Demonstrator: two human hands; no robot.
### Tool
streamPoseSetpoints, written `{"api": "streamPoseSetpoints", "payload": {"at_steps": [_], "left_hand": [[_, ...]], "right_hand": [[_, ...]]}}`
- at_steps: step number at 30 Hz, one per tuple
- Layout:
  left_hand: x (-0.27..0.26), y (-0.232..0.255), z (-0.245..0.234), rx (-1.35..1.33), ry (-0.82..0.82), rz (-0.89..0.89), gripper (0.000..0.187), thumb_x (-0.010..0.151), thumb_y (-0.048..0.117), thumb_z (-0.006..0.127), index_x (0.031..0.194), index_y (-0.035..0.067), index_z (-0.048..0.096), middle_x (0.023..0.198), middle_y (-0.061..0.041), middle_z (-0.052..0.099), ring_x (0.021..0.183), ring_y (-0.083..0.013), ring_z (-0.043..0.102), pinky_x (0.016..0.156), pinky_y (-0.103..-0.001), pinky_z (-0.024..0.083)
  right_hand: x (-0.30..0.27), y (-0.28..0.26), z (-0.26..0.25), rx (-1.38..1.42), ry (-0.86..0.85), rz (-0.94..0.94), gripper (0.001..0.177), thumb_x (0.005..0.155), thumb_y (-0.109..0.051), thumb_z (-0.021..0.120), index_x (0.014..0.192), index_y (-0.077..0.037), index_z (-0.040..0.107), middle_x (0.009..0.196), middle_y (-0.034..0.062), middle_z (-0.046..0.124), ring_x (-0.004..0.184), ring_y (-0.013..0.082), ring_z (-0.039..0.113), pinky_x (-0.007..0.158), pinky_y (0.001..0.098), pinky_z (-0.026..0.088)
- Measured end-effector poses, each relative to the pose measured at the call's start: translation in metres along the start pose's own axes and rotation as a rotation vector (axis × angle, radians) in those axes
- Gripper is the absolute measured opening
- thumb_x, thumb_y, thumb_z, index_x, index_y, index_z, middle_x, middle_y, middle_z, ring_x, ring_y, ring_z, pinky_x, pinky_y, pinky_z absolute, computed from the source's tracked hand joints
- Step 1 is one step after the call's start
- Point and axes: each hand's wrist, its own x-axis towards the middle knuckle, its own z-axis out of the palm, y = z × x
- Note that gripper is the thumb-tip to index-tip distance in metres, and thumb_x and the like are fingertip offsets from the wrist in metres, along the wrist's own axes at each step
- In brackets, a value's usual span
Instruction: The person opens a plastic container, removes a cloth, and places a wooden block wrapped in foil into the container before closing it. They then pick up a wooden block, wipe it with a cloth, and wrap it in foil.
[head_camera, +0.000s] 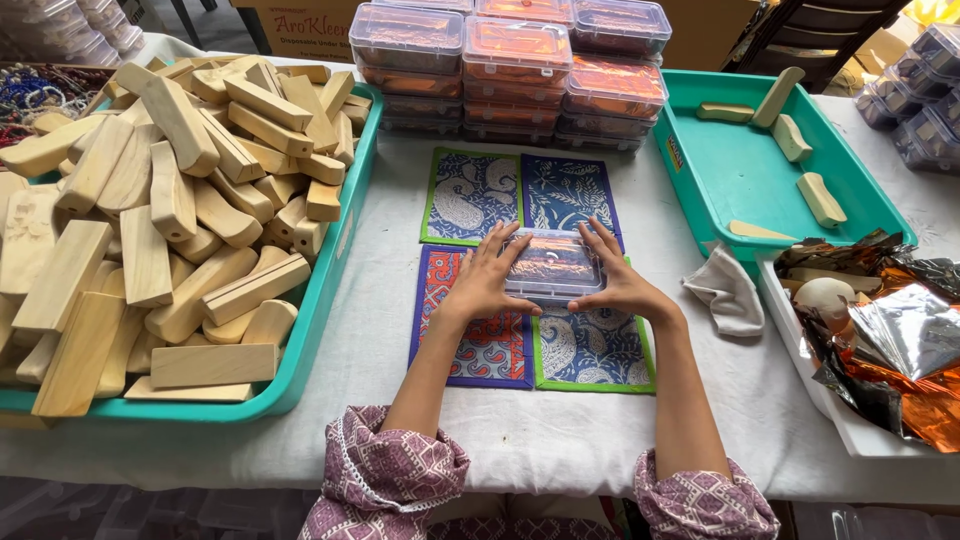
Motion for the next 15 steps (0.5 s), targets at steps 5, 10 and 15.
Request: {"api": "streamPoseSetpoints", "payload": {"at_steps": [5, 10, 15], "left_hand": [[0.000, -0.001, 0.002, -0.038, -0.007, -0.006, 0.141, 0.040, 0.065, 0.095, 0.159, 0.037, 0.025, 0.169, 0.004, 0.014, 0.158, -0.0233, 0.007, 0.123, -0.067, 0.015], [0.000, 0.001, 0.005, -0.058, 0.043, 0.011, 0.136, 0.043, 0.057, 0.099, 0.158, 0.036, 0.028, 0.169, 0.002, 0.017, 0.158, -0.0247, 0.011, 0.123, -0.066, 0.018], [-0.001, 0.004, 0.001, -0.068, 0.038, -0.005, 0.137, 0.043, 0.057, 0.099, 0.157, 0.034, 0.027, 0.168, 0.001, 0.017, 0.158, -0.0259, 0.011, 0.122, -0.066, 0.020]], "right_hand": [[-0.003, -0.001, -0.002, -0.061, -0.060, -0.031, 0.156, 0.030, -0.058, 0.095, 0.163, -0.029, 0.019, 0.173, 0.0066, 0.000, 0.158, 0.0371, 0.001, 0.124, 0.0586, 0.017], [-0.009, -0.009, -0.004, -0.076, -0.070, -0.031, 0.153, 0.028, -0.048, 0.099, 0.161, -0.033, 0.025, 0.174, 0.0069, -0.001, 0.158, 0.0376, 0.003, 0.124, 0.0574, 0.019], [-0.009, -0.016, -0.004, -0.092, -0.037, -0.054, 0.143, 0.029, -0.044, 0.100, 0.157, -0.033, 0.036, 0.172, 0.0047, 0.011, 0.157, 0.0354, 0.015, 0.125, 0.0556, 0.023]]}}
